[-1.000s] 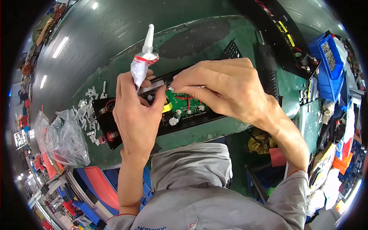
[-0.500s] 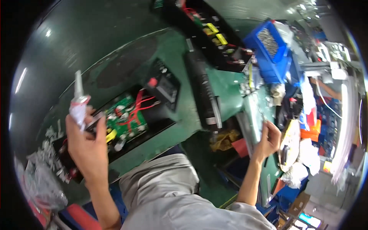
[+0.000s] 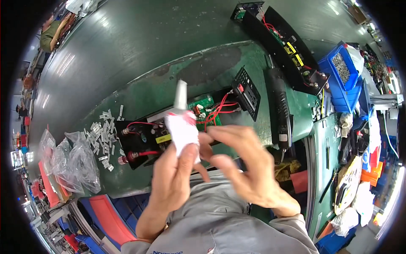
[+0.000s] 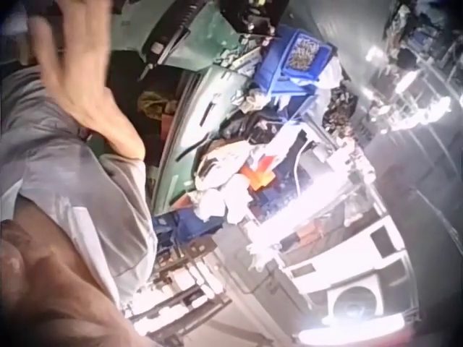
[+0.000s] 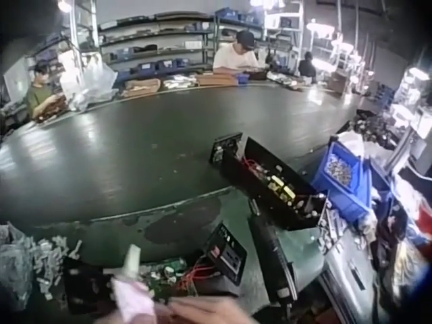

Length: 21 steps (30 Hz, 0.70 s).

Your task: Assemble internal components into an electronic housing using sealant and an electric screwdriver.

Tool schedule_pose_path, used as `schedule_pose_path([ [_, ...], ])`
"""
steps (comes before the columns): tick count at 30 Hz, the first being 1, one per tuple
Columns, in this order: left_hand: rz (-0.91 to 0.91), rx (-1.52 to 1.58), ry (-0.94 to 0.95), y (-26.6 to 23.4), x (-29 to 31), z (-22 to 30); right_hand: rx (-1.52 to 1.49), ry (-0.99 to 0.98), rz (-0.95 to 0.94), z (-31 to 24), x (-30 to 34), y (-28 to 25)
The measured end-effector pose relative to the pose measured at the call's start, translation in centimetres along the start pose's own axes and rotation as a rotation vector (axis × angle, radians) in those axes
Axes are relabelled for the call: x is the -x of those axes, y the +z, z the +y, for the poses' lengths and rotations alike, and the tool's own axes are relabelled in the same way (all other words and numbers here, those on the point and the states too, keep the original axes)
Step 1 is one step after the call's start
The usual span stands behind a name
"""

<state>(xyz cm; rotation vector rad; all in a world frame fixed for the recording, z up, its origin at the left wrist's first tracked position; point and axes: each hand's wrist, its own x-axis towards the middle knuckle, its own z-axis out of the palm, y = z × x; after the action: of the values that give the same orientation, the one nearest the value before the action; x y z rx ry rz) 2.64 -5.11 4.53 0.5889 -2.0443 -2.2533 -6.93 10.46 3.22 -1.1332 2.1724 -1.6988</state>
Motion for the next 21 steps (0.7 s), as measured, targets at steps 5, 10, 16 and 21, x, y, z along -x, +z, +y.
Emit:
schedule_pose_path([
  [5,0.015,-0.066,0.093,-0.2,0.8,-2.3,-0.291,0.178,-0.058,0.4,0.4,2.5],
  [10,-0.019,-0.285,0.376,0.0,-0.4,-3.4,-0.574,0.545,-0.002,-0.4,1.4,2.4],
  [16,-0.058,-0.195,0.473,1.2,-0.3,-5.5,-0.671,0.625,-0.012,-0.2,1.9,2.2],
  [21,-0.058,-0.324,0.452,0.9,0.0,-4.0,-0.647,0.65,0.001,-0.2,1.6,2.0],
])
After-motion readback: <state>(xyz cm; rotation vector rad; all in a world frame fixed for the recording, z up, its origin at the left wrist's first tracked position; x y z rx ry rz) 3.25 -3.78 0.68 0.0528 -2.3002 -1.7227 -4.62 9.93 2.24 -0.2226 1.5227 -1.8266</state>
